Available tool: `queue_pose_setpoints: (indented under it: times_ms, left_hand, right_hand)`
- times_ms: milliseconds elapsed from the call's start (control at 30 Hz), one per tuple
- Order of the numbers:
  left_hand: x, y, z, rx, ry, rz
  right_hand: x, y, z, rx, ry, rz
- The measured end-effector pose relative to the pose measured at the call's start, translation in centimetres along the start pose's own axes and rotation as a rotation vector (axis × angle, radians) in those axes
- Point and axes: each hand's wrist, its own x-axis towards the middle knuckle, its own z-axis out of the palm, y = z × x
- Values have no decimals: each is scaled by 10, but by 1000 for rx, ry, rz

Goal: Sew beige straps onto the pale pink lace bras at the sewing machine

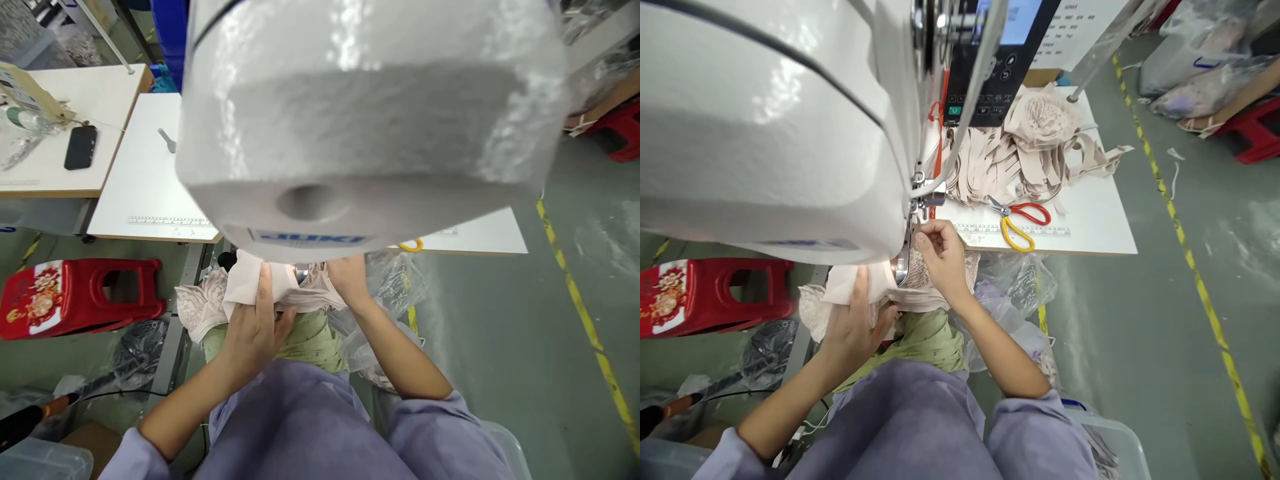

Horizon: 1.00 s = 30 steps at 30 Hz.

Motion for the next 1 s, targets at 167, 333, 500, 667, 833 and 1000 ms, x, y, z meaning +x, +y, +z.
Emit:
queue_pose_setpoints:
  times_ms: [167, 333, 500, 667, 833, 1000]
  left_hand:
    - [2, 0, -2, 11, 10, 29]
    - [2, 3, -1, 27, -10, 50]
    - [2, 4, 0, 46, -29, 78]
    - [2, 6, 1, 50, -32, 83]
    - [2, 8, 1, 65, -17, 97]
    - [4, 9, 1, 41, 0, 110]
  right_hand:
    - [-16, 13, -3, 94, 47, 23]
    - [-33, 20, -7, 146, 14, 36]
    - [-47, 16, -9, 158, -31, 14]
    - [-57, 20, -10, 127, -64, -14]
    - [-59, 13, -11, 59, -86, -79]
    - [-58, 1, -8, -61, -89, -105]
